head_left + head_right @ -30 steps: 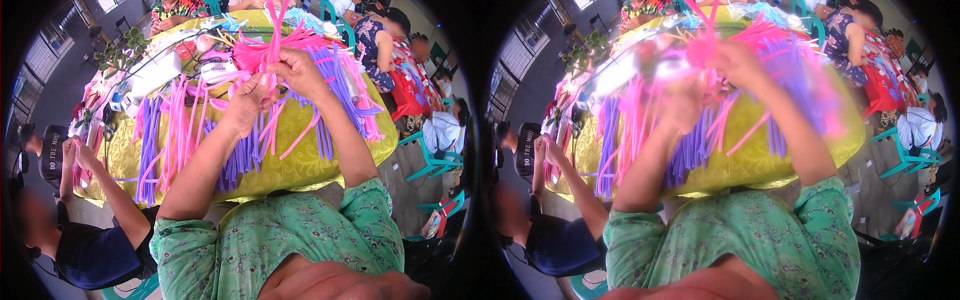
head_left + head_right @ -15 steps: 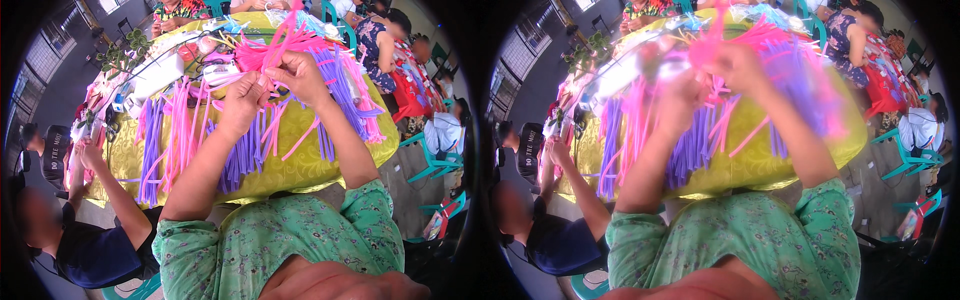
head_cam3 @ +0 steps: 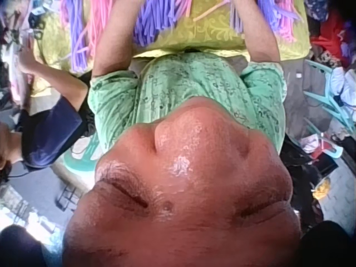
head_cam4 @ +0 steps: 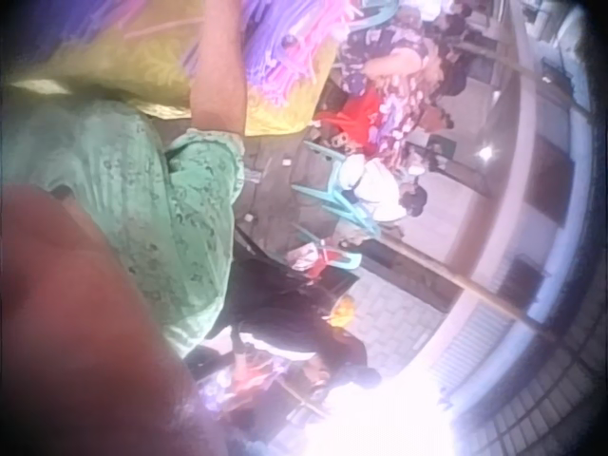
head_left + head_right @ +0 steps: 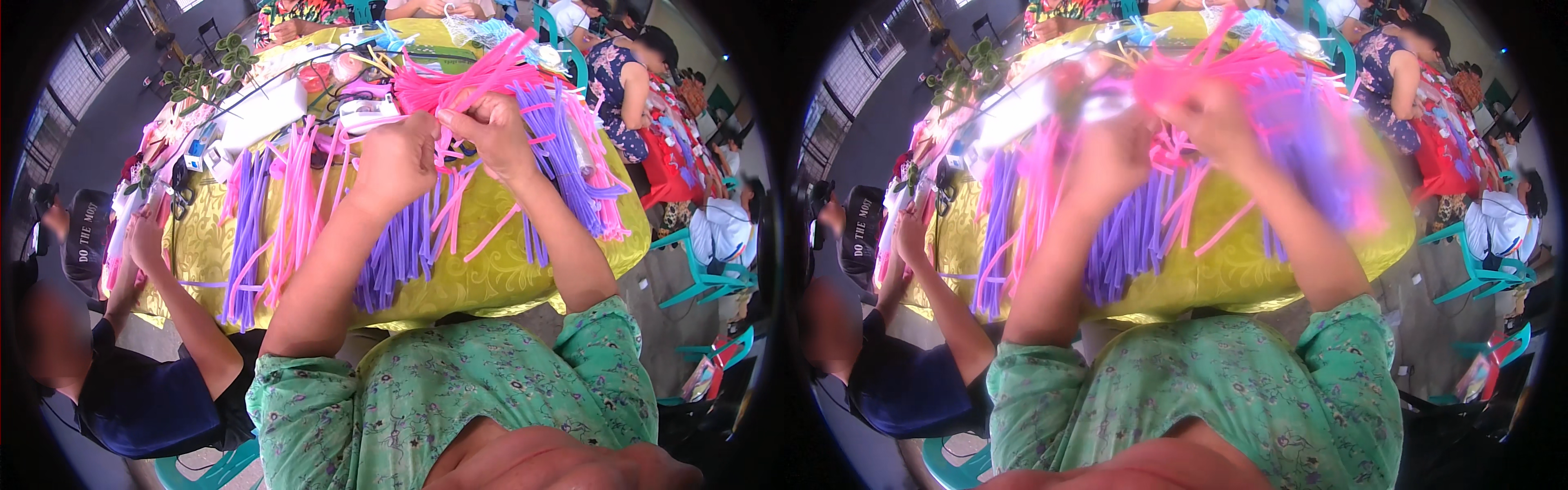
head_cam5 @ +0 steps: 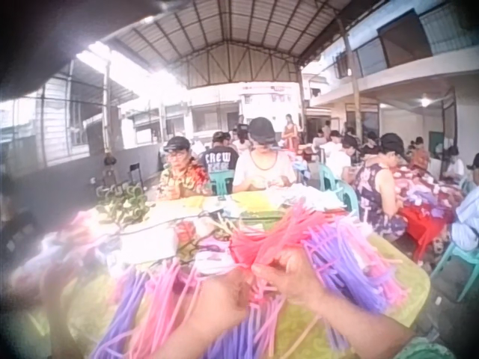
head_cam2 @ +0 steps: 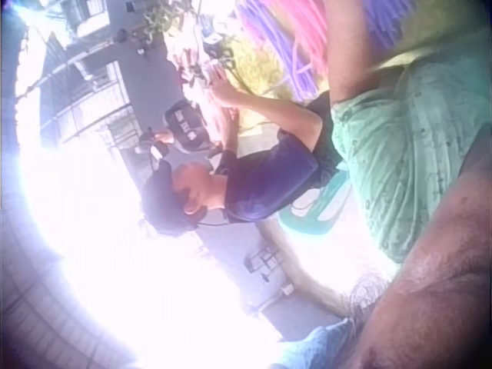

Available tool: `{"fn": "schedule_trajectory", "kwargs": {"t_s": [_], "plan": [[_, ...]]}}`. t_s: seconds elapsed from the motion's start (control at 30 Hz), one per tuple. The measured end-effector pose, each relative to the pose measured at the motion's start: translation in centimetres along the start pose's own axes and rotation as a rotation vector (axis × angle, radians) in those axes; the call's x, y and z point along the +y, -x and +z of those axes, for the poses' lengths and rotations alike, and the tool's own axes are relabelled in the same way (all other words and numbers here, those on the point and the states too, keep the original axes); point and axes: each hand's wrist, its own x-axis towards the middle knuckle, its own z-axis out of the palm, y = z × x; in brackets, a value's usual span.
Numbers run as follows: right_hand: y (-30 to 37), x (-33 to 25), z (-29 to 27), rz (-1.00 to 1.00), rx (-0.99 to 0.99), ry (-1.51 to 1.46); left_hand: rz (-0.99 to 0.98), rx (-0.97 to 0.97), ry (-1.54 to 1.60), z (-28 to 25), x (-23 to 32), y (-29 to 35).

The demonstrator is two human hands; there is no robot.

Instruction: The person weaves together pink and purple plastic strips by hand at a table, interlocking the flexible materials to create a floral or decorative pattern.

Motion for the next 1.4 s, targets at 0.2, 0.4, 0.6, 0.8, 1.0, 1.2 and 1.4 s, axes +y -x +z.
{"fn": "schedule_trajectory", "kwargs": {"t_s": [0.2, 0.4, 0.6, 0.8, 1.0, 1.2, 1.4], "plan": [[-0.3, 0.5, 1.3, 0.64, 0.098, -0.791, 0.213, 0.001, -0.56, 1.2, -0.2, 0.7], [-0.4, 0.7, 1.6, 0.398, 0.033, -0.502, -0.053, 0.074, -0.106, 2.5, -2.3, 0.4], [-0.3, 0.7, 1.5, -0.053, 0.115, 0.029, -0.731, -0.058, 1.151, -0.1, -2.8, -0.4], [-0.7, 1.7, 0.4, -0.322, 0.084, 0.36, -0.797, -0.166, 1.372, 0.1, -3.1, -0.4], [-0.8, 0.3, 0.4, -0.566, 0.133, 0.668, -0.806, -0.167, 1.302, 0.0, -2.2, -0.4], [-0.5, -1.3, 0.4, -0.595, 0.018, 0.699, -0.669, -0.339, 1.224, 0.1, -3.7, -0.2], [0.2, -1.6, 1.0, -0.468, -0.062, 0.566, -0.388, -0.439, 0.866, -0.9, -3.5, -0.1]]}}
